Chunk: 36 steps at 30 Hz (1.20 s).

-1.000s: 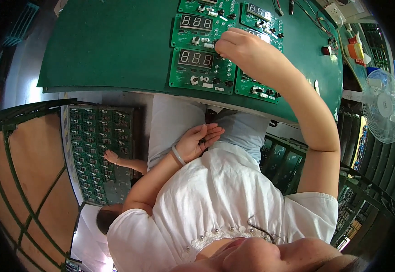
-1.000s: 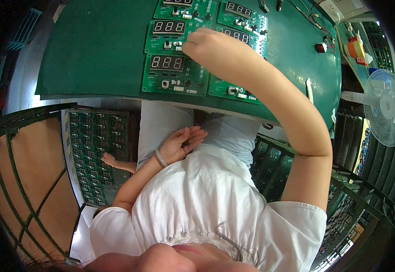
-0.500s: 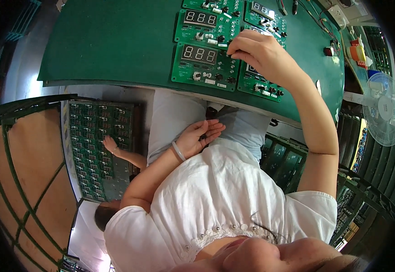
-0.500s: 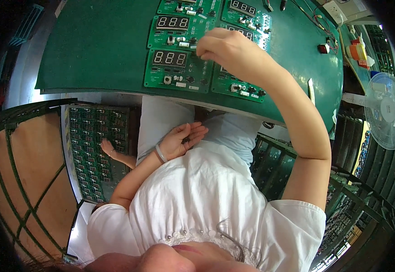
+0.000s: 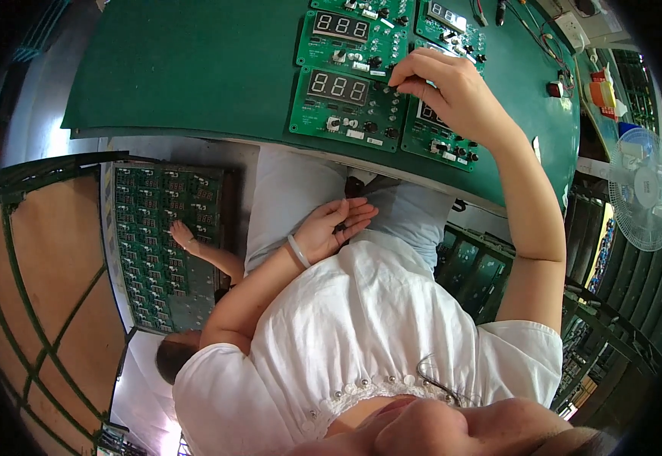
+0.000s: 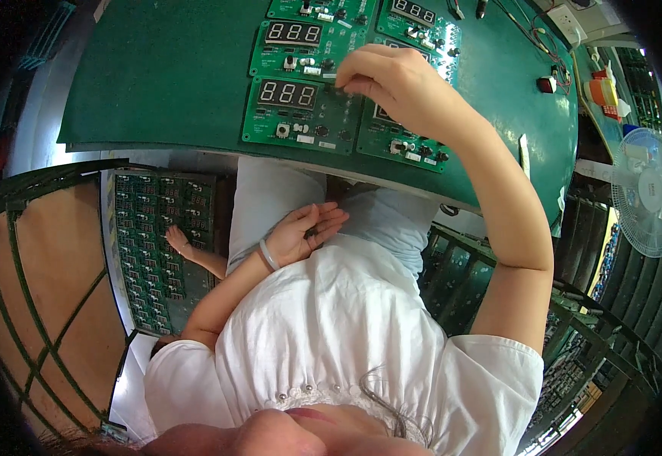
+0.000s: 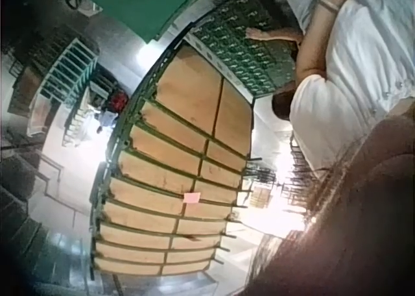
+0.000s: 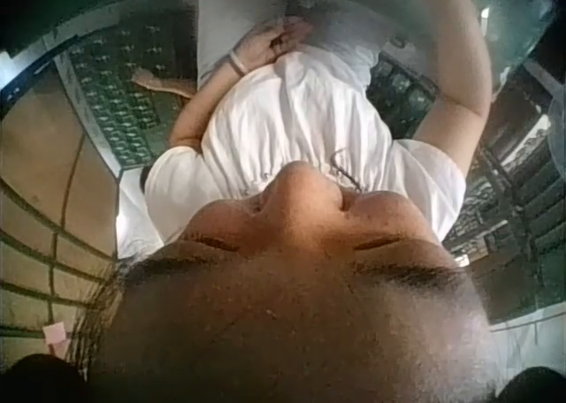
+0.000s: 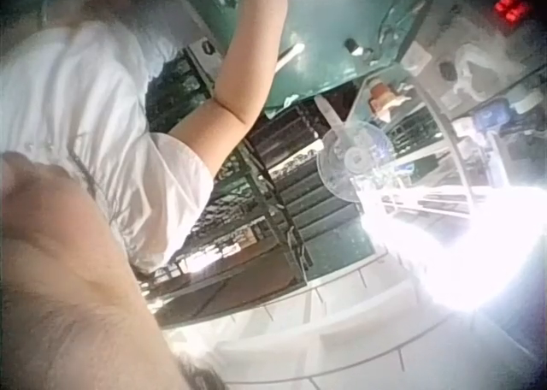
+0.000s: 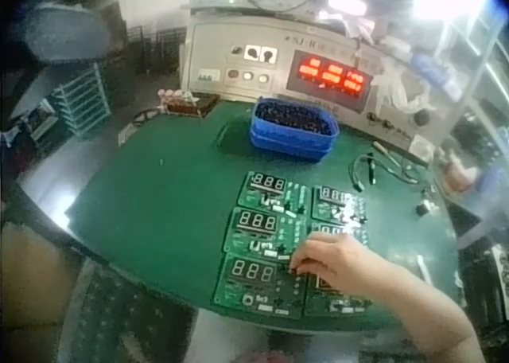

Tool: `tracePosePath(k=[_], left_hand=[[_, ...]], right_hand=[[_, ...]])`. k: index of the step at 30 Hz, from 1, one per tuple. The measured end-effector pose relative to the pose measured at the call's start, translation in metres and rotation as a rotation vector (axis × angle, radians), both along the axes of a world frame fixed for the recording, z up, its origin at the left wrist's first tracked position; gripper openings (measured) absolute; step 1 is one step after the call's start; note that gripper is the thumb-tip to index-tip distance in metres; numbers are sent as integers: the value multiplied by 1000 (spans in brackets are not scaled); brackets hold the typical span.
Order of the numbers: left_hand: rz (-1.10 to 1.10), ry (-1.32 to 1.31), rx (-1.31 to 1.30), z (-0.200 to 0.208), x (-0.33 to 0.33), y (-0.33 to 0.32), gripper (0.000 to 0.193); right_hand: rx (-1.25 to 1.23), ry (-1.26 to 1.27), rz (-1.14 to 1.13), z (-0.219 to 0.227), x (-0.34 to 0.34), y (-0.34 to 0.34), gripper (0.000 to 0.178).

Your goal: The person picks small electronic components from their hand and places them onto multiple PCB boards on a workbench by hand.

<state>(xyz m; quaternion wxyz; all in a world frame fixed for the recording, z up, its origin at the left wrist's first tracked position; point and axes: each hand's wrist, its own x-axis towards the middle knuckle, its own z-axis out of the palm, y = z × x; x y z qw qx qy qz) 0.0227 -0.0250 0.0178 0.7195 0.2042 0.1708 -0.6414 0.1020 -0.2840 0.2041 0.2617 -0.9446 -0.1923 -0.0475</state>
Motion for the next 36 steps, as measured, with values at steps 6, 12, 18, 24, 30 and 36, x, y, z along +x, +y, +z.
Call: tracePosePath(k=[6, 12, 18, 24, 30, 36], left_hand=[[13, 1, 9, 2, 0, 0, 43], [-2, -22, 19, 4, 1, -1, 42], [5, -33, -26, -1, 0, 1, 43], [-6, -5, -28, 1, 2, -1, 43], [11, -48, 2, -1, -2, 4, 42], [35, -31, -11, -5, 0, 2, 42]], right_hand=[[-27, 19, 10, -3, -1, 2, 10], [-107, -85, 59, -10, -1, 1, 13], [-110, -159, -11, 7, -10, -3, 11], [-131, -143, -34, -14, -16, 0, 10], [-208, -145, -75, -15, -21, 5, 15], [64, -90, -168, -3, -28, 2, 17]])
